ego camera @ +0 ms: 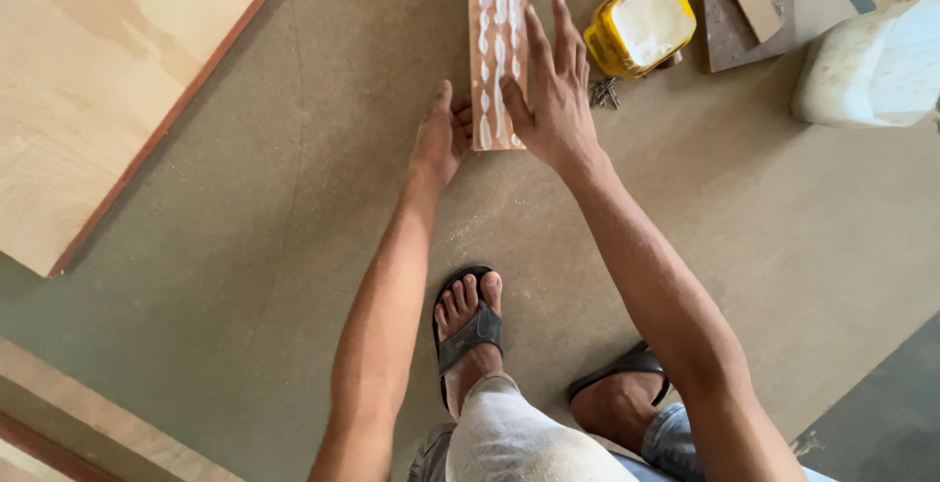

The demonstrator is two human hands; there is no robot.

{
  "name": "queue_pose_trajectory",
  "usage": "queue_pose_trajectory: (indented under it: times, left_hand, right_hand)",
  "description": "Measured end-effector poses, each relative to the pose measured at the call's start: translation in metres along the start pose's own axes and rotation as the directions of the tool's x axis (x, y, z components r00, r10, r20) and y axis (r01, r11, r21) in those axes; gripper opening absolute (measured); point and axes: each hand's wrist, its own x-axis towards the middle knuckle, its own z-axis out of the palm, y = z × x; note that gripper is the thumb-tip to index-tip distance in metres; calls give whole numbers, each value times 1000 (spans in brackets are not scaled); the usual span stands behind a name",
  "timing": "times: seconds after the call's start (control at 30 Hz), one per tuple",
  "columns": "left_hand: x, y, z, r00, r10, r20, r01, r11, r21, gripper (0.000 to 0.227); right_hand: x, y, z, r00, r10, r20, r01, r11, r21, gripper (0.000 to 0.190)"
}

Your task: The person hammers nails into a narrow wooden plank, then applies glue to the plank and attaches it to a larger plywood sheet. The person continues hammering nails to secure the plank to the plywood.

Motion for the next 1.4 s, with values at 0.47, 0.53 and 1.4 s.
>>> queue_pose_trajectory:
  times: [0.47, 0.53, 1.4]
  left_hand:
    - [-130, 9, -118, 973, 87, -214, 74, 760, 646, 103]
    - [-166, 6, -147, 955, 72, -286, 145, 730, 667, 106]
    - [-19, 63, 16, 772, 629, -86, 321, -269, 908, 111]
  right_hand:
    - [-41, -17, -8, 993, 112, 21, -113, 945, 306, 73]
    - [-45, -18, -7, 991, 127, 31, -130, 943, 306, 72]
    - [-46, 90, -62, 917, 100, -387, -173, 972, -158, 65]
